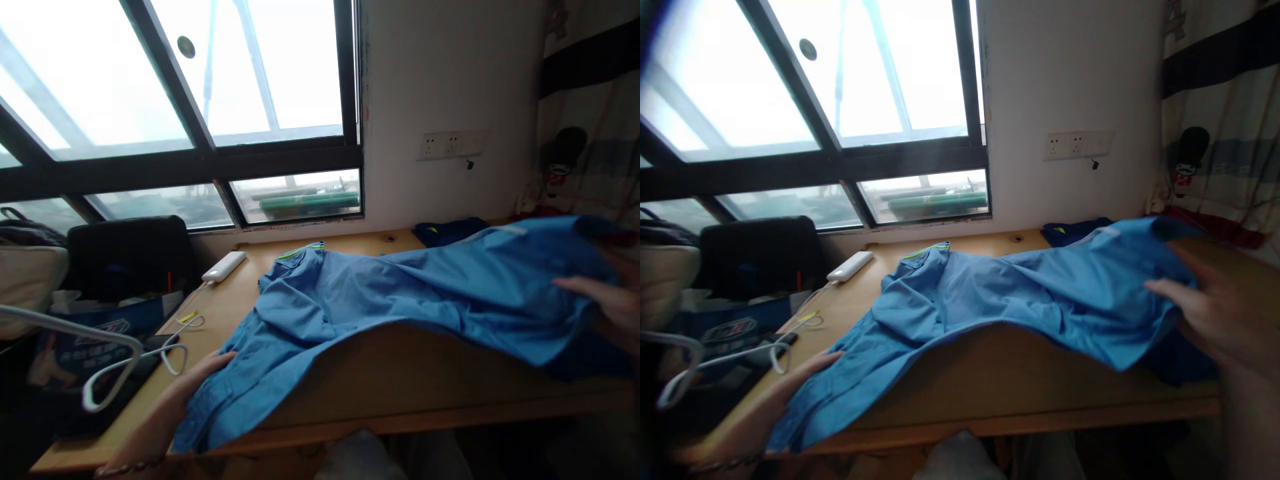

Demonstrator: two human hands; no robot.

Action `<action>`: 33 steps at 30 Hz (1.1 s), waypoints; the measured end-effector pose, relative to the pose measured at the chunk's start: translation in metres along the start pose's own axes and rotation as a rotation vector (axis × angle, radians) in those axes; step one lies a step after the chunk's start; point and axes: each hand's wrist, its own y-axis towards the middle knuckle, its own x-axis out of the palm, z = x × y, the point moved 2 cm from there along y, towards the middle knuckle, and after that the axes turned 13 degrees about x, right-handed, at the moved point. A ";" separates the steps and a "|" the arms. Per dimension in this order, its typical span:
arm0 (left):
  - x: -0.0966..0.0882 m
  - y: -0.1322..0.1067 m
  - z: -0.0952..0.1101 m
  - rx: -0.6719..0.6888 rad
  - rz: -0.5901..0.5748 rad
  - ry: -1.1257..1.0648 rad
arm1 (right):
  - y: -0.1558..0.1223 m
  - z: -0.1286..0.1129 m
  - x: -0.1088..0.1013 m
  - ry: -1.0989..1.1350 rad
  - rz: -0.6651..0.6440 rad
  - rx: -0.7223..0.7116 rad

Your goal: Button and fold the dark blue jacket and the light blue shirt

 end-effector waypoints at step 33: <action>0.089 -0.016 0.104 0.374 -1.073 -0.105 | 0.193 0.136 0.095 -1.379 0.678 -0.028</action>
